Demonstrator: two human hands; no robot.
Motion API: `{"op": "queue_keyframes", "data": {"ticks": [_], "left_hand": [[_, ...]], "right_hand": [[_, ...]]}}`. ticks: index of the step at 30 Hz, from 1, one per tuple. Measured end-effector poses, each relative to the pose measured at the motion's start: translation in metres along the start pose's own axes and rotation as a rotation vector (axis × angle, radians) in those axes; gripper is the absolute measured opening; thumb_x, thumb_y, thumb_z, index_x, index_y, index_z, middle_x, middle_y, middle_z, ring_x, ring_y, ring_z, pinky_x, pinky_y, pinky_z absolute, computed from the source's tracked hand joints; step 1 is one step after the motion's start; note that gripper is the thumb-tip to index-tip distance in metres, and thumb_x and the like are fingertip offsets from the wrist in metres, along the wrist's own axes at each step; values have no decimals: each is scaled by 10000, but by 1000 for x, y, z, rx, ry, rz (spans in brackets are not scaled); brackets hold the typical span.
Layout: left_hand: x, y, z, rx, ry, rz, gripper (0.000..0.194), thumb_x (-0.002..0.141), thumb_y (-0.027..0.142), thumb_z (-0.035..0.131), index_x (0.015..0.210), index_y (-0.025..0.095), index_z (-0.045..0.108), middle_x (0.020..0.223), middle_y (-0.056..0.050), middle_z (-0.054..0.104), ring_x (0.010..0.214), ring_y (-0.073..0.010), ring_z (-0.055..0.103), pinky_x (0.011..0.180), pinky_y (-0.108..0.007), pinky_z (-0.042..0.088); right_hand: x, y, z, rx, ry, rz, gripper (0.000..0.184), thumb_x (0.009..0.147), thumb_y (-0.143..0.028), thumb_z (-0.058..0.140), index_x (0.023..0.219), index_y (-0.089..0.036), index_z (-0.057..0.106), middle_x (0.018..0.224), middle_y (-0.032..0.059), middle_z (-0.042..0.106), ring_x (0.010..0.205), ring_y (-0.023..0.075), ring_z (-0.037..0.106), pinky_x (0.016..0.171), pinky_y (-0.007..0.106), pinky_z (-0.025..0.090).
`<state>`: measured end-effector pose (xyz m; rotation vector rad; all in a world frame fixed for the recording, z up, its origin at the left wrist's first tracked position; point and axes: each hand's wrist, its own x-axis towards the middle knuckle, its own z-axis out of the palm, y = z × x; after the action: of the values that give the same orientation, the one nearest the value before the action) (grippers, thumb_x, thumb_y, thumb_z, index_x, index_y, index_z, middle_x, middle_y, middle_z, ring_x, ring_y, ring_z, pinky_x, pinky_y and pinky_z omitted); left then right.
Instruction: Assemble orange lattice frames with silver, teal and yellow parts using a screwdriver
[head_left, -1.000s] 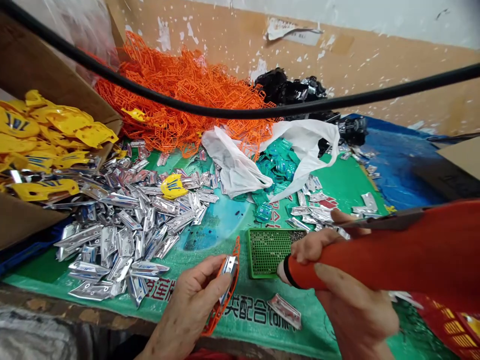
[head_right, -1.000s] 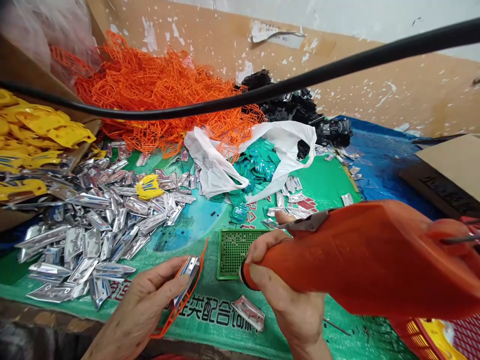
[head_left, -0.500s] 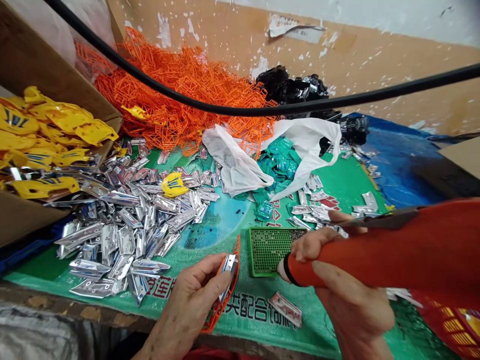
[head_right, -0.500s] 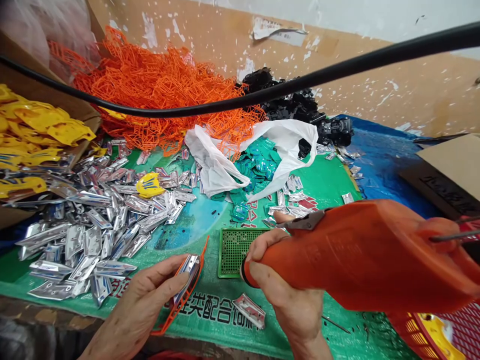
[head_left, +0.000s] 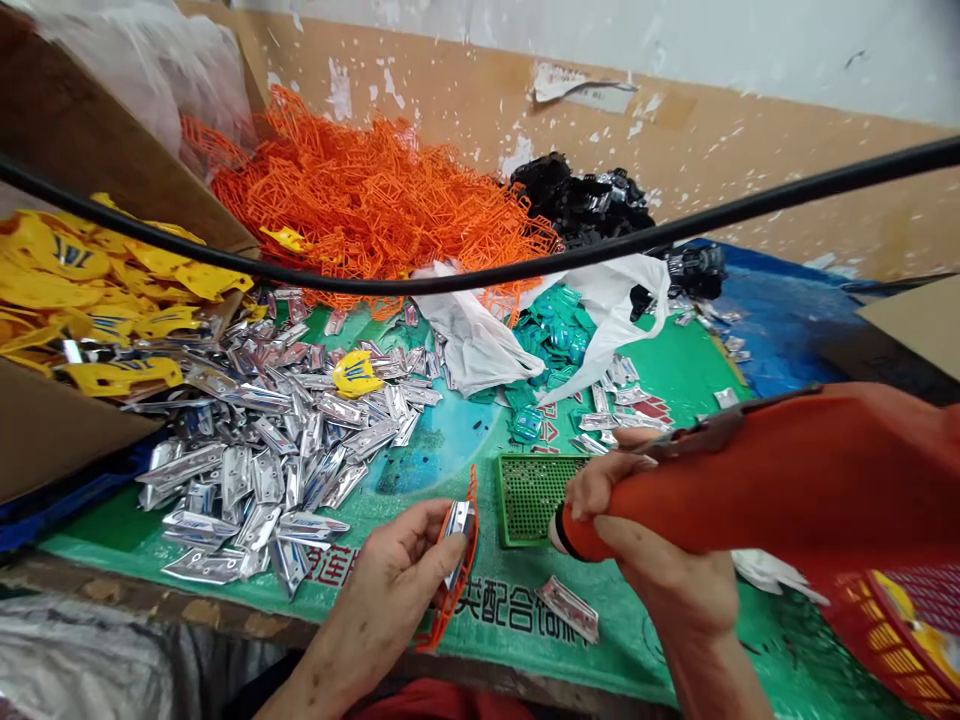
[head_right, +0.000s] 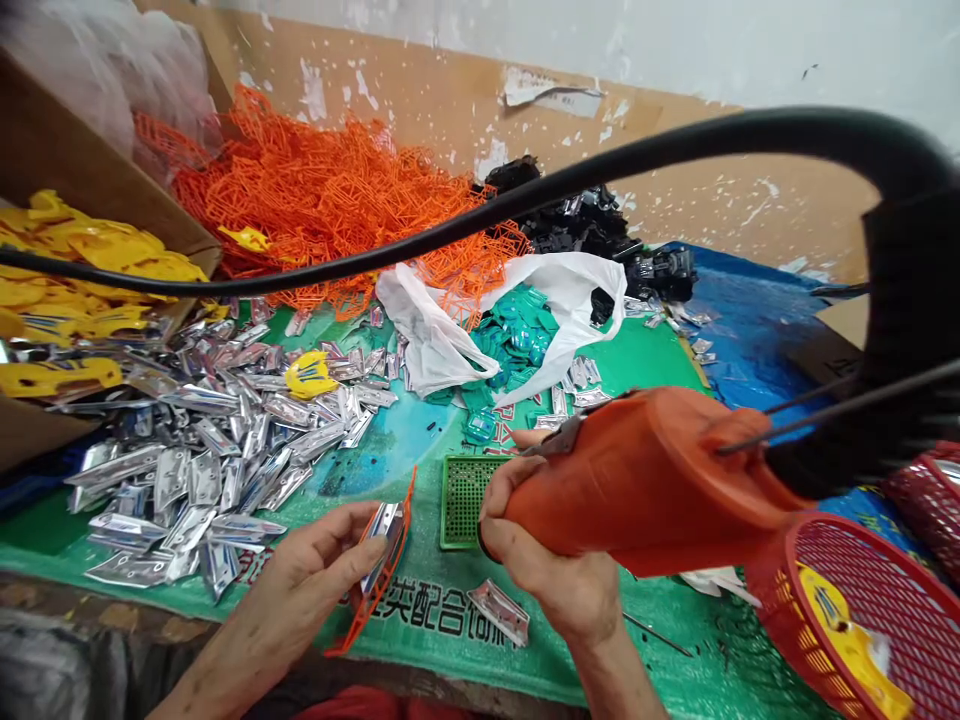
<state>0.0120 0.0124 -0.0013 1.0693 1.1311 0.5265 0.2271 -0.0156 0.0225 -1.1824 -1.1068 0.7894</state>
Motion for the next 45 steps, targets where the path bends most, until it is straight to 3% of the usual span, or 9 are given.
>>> {"op": "queue_keyframes", "data": {"ticks": [4, 8, 15, 20, 27, 36, 41, 45], "left_hand": [[0, 4, -6, -68, -33, 21, 254, 768, 381, 643, 907, 169, 625, 767, 3, 615, 683, -129, 538, 583, -211, 441], [2, 4, -8, -64, -58, 27, 263, 770, 391, 631, 911, 170, 603, 752, 11, 577, 654, -122, 518, 537, -206, 428], [3, 15, -4, 216, -29, 69, 304, 828, 433, 529, 829, 150, 640, 661, 33, 501, 575, -106, 416, 511, -222, 340], [2, 17, -5, 332, -61, 160, 298, 837, 386, 517, 684, 152, 618, 639, 23, 514, 603, -110, 453, 525, -217, 336], [2, 7, -7, 74, -219, 23, 277, 798, 423, 553, 875, 162, 608, 552, 41, 549, 419, -100, 506, 416, -214, 431], [5, -1, 0, -138, -244, -3, 188, 746, 311, 571, 870, 172, 546, 558, 36, 616, 414, -108, 583, 407, -205, 487], [5, -1, 5, -104, -225, -8, 164, 767, 309, 532, 873, 183, 521, 523, 54, 587, 403, -109, 570, 390, -196, 469], [4, 3, 4, 48, -203, 25, 209, 811, 333, 502, 921, 171, 574, 513, 64, 553, 361, -74, 471, 343, -158, 349]], "right_hand": [[2, -2, 5, 139, 42, 31, 458, 694, -218, 735, 1117, -255, 564, 701, -24, 608, 642, 177, 601, 641, 362, 513], [10, -12, 8, 275, 103, 5, 524, 644, -172, 728, 1137, -257, 572, 648, -38, 613, 577, 150, 578, 574, 315, 497], [13, -38, 15, 394, 94, -31, 432, 666, -125, 678, 1063, -284, 622, 658, -34, 613, 606, 140, 569, 627, 318, 500], [2, -50, 31, 497, 41, -39, 456, 704, -183, 721, 1132, -286, 602, 699, -15, 616, 658, 142, 548, 695, 330, 520], [-6, -60, 56, 545, -75, -39, 489, 716, -242, 751, 1171, -284, 578, 701, -21, 595, 651, 133, 549, 695, 327, 520], [-12, -56, 61, 551, -103, -49, 456, 741, -201, 707, 1170, -289, 579, 731, -16, 608, 677, 140, 569, 714, 340, 522], [-13, -54, 59, 525, -95, -44, 444, 731, -206, 696, 1156, -285, 592, 704, -18, 601, 650, 140, 555, 677, 336, 518], [-12, -54, 60, 508, -70, -26, 434, 712, -219, 707, 1128, -284, 605, 680, -22, 597, 625, 137, 543, 675, 340, 516]]}}
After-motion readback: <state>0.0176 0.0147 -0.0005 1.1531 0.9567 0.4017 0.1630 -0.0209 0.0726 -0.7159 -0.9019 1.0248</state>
